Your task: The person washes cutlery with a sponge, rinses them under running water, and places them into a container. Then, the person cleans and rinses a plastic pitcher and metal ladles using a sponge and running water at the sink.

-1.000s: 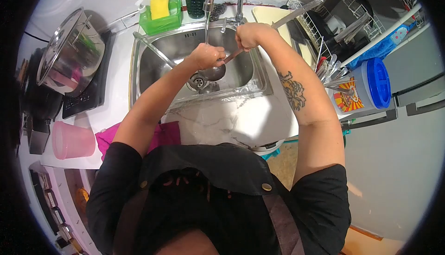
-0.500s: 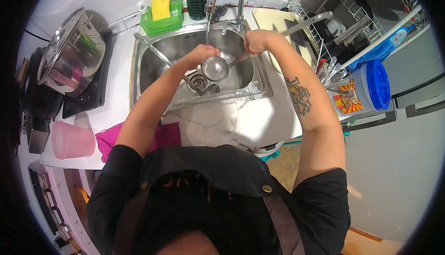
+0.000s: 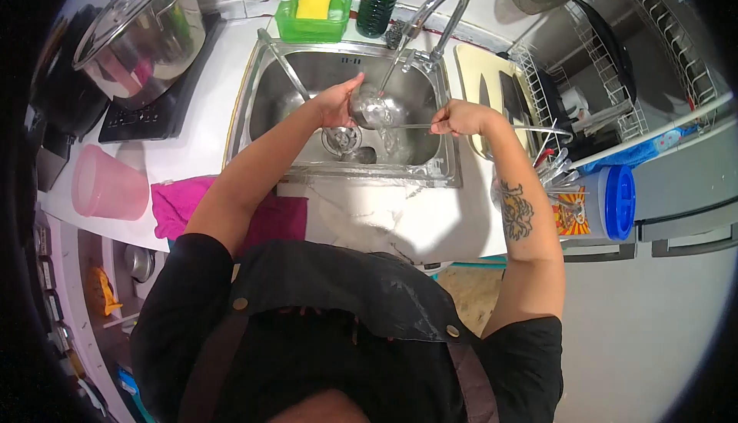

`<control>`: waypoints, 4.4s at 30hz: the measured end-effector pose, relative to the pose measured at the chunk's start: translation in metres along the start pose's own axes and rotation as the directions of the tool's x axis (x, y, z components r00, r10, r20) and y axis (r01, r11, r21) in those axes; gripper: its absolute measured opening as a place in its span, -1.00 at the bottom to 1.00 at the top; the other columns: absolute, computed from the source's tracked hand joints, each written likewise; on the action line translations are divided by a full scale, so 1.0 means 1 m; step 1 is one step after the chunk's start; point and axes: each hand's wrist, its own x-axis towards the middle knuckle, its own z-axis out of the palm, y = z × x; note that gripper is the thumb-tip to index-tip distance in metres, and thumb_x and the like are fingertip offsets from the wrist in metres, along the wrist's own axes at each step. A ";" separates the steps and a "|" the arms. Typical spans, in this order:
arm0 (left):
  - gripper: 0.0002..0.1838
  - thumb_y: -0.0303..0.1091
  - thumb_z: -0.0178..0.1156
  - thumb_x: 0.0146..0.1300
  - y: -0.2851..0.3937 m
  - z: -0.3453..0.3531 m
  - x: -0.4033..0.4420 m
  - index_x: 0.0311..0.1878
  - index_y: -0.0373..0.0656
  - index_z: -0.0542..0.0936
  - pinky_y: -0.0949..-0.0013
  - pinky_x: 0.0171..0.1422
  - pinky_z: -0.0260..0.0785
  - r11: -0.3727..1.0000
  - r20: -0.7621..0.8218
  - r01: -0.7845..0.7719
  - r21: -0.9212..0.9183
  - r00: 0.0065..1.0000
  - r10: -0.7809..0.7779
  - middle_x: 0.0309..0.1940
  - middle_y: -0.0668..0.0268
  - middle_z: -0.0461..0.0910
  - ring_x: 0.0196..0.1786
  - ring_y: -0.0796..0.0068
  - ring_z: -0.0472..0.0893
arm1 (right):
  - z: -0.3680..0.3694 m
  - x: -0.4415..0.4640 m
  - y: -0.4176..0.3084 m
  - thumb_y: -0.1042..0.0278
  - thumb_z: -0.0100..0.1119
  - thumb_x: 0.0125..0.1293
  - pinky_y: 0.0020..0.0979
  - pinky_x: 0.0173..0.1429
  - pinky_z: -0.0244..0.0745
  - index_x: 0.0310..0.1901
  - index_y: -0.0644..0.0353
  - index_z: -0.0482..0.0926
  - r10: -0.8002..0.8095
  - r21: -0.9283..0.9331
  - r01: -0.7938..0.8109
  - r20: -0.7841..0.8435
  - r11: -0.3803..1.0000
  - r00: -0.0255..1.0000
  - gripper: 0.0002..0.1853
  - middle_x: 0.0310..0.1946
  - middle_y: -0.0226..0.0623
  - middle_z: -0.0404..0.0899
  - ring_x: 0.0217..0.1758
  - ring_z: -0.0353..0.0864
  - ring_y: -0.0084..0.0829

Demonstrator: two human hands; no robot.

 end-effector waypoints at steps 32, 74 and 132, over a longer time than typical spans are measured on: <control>-0.58 0.03 0.14 0.08 0.019 0.016 0.025 -0.30 -0.19 0.41 0.21 -0.34 0.34 0.956 -0.248 -0.227 -0.188 0.952 0.177 -0.49 0.21 0.40 -0.50 0.41 0.38 | 0.092 -0.027 -0.022 0.18 -0.18 0.33 -0.61 -0.75 -0.10 -0.41 0.22 0.42 0.105 0.792 0.216 -0.331 0.571 0.938 -0.70 -0.81 -0.45 0.28 -0.84 0.04 -0.67; -0.42 -0.53 0.18 -0.01 0.004 0.009 0.010 0.16 -0.09 0.32 0.47 -0.09 0.35 0.539 0.202 -0.672 0.508 0.701 0.684 -0.18 0.32 0.34 -0.19 0.55 0.43 | 0.095 -0.012 -0.008 0.22 -0.18 0.32 -0.62 -0.80 -0.15 -0.35 0.24 0.36 0.072 0.970 0.178 -0.191 0.165 0.979 -0.75 -0.81 -0.48 0.18 -0.83 0.01 -0.69; -0.16 0.35 -0.29 0.12 0.018 -0.003 -0.039 0.03 -0.37 0.32 0.27 0.09 0.28 0.994 0.044 -0.048 -0.098 0.998 0.053 -0.10 0.16 0.40 -0.05 0.28 0.41 | 0.105 -0.008 -0.002 0.19 -0.17 0.30 -0.59 -0.75 -0.02 -0.35 0.25 0.40 -0.141 0.993 -0.038 0.054 0.115 0.989 -0.72 -0.83 -0.50 0.15 -0.81 0.08 -0.65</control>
